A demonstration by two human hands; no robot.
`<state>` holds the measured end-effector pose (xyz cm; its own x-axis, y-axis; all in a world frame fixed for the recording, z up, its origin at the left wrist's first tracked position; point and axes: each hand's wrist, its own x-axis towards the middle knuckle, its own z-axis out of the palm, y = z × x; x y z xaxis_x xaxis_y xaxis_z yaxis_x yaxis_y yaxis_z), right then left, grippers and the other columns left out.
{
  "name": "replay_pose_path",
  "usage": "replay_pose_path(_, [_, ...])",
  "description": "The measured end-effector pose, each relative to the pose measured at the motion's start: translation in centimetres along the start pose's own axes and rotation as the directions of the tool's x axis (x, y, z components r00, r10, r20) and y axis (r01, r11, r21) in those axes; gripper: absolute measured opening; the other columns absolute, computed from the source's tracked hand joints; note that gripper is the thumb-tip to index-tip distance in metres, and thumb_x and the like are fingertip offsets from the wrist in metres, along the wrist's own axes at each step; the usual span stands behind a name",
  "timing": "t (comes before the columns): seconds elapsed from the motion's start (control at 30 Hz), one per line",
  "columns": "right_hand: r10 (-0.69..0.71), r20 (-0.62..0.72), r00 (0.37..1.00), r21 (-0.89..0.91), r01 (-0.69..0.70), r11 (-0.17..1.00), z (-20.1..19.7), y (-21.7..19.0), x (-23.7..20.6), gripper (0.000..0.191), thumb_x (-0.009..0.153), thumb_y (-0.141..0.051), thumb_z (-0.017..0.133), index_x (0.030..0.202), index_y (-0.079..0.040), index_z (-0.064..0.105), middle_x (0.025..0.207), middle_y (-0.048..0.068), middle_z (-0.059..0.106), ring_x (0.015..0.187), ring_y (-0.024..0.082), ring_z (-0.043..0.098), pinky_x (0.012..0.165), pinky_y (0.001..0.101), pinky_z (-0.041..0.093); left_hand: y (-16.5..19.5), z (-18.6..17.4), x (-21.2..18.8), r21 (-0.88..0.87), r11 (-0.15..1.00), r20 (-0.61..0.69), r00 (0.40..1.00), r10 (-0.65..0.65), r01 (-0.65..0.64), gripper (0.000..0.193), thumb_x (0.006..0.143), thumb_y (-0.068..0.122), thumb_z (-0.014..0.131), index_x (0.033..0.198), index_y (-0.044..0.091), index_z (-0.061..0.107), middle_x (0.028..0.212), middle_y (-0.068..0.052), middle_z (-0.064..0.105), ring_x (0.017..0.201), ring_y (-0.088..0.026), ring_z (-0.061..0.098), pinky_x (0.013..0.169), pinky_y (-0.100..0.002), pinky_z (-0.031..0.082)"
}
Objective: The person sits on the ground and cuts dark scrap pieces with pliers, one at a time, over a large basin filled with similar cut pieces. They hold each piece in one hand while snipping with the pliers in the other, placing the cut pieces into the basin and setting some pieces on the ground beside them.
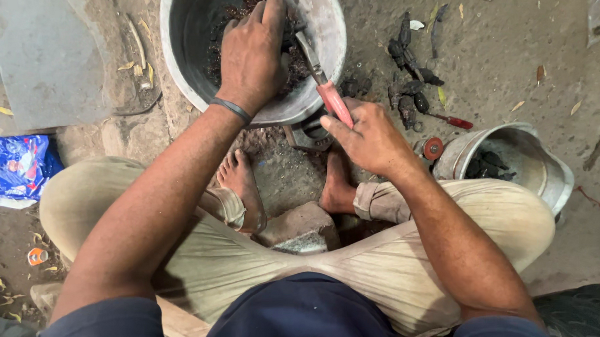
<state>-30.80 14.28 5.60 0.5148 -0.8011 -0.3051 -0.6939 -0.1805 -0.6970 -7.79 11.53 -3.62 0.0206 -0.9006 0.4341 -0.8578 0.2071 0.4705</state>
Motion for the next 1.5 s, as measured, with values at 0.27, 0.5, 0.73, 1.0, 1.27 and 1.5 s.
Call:
replay_pose_path(0.27, [0.008, 0.053, 0.999, 0.027, -0.009, 1.000, 0.1, 0.3, -0.7, 0.030, 0.098, -0.026, 0.069, 0.095, 0.004, 0.067, 0.068, 0.014, 0.066, 0.065, 0.021, 0.062, 0.062, 0.0382, 0.052, -1.1, -0.3, 0.0, -0.145, 0.989, 0.026, 0.999, 0.023, -0.019, 0.055, 0.065, 0.000, 0.072, 0.117, 0.004, 0.056, 0.091, -0.022, 0.068, 0.082, -0.045, 0.066, 0.066, -0.054, 0.051])
replay_pose_path(0.5, [0.085, 0.263, 0.961, 0.635, -0.239, 0.735, 0.4, 1.2, -1.3, 0.027, 0.099, -0.022, 0.065, 0.086, 0.002, 0.070, 0.073, 0.009, 0.069, 0.057, 0.016, 0.065, 0.050, 0.0318, 0.053, -0.8, -0.7, 0.6, -0.381, 0.923, -0.041, 0.999, 0.036, -0.048, 0.054, 0.071, 0.004, 0.080, 0.122, 0.002, 0.062, 0.090, -0.019, 0.069, 0.085, -0.038, 0.070, 0.076, -0.046, 0.056])
replay_pose_path(0.73, [-0.273, 0.394, 0.878, 0.919, -0.373, 0.126, -0.1, 1.4, -1.4, 0.029, 0.105, -0.026, 0.068, 0.089, -0.004, 0.059, 0.087, 0.019, 0.064, 0.073, 0.028, 0.067, 0.065, 0.0383, 0.057, 0.6, -1.2, 0.9, -0.694, 0.713, -0.122, 0.992, 0.014, -0.096, 0.043, 0.089, 0.002, 0.088, 0.119, 0.000, 0.058, 0.112, -0.015, 0.067, 0.107, -0.026, 0.068, 0.100, -0.038, 0.056])
replay_pose_path(1.0, [-0.069, 0.301, 0.951, 0.769, -0.200, 0.607, 0.6, 2.2, -0.3, 0.029, 0.098, -0.028, 0.066, 0.098, 0.001, 0.068, 0.098, 0.020, 0.073, 0.081, 0.027, 0.072, 0.072, 0.0398, 0.061, -0.1, -1.0, 0.8, -0.670, 0.740, -0.006, 0.997, -0.083, 0.057, 0.044, 0.086, 0.006, 0.087, 0.120, -0.001, 0.059, 0.109, -0.015, 0.071, 0.103, -0.024, 0.074, 0.093, -0.034, 0.059])
replay_pose_path(1.27, [-0.216, -0.110, 0.970, -0.030, 0.214, 0.976, 1.1, 2.1, 0.3, 0.027, 0.099, -0.024, 0.070, 0.098, 0.003, 0.067, 0.090, 0.017, 0.068, 0.084, 0.032, 0.069, 0.078, 0.0428, 0.054, 0.0, -0.7, 0.9, -0.431, 0.889, -0.016, 0.983, -0.180, 0.156, 0.045, 0.077, 0.002, 0.080, 0.117, 0.006, 0.059, 0.095, -0.018, 0.072, 0.094, -0.039, 0.073, 0.078, -0.044, 0.059])
replay_pose_path(1.5, [-0.249, -0.118, 0.961, -0.133, 0.233, 0.963, 1.4, 1.5, 0.3, 0.028, 0.100, -0.025, 0.068, 0.101, 0.003, 0.068, 0.089, 0.018, 0.070, 0.084, 0.034, 0.070, 0.076, 0.0449, 0.054, -0.4, -0.1, 0.2, -0.077, 0.994, -0.063, 0.995, -0.081, 0.076, 0.052, 0.077, -0.005, 0.074, 0.124, 0.009, 0.057, 0.103, -0.016, 0.071, 0.089, -0.040, 0.070, 0.071, -0.050, 0.053])
